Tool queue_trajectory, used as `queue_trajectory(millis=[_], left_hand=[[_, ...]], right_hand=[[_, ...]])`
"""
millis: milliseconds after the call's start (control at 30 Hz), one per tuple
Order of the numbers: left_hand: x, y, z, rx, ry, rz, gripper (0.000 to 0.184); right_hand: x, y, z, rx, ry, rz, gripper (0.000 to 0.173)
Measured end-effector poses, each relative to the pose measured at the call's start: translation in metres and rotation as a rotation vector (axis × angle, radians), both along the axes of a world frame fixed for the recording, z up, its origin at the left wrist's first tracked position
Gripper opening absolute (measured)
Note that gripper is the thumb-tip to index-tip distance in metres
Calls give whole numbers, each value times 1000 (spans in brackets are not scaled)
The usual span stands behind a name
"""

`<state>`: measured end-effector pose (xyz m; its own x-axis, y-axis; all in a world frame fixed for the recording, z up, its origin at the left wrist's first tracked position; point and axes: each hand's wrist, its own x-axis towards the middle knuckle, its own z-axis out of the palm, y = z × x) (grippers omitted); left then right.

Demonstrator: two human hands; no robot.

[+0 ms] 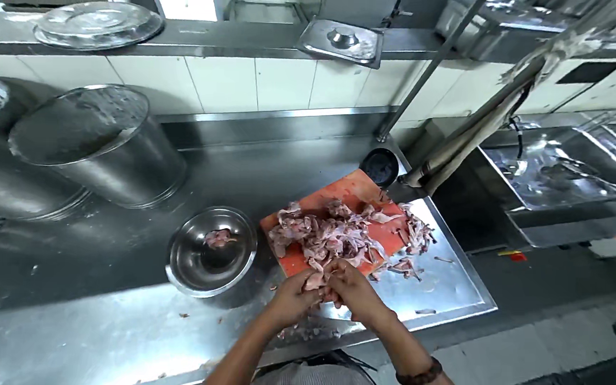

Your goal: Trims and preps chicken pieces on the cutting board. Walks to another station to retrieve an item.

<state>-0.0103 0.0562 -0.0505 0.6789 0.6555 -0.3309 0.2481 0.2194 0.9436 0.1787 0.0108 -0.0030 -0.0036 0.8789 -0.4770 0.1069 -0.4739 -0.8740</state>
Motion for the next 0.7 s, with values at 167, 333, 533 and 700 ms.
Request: queue_trajectory(millis=[167, 333, 533, 700], left_hand=[[7, -7, -2, -357, -133, 338, 27], [4, -7, 10, -520, -236, 409, 24], [-7, -11, 2, 95, 136, 197, 45], [-3, -23, -8, 714, 310, -3, 51]], right_hand=[[-1, -1, -5, -53, 219, -265, 27], [4, -10, -21, 74, 116, -113, 27], [1, -13, -20, 152, -470, 197, 28], [-19, -11, 2, 100, -613, 368, 29]])
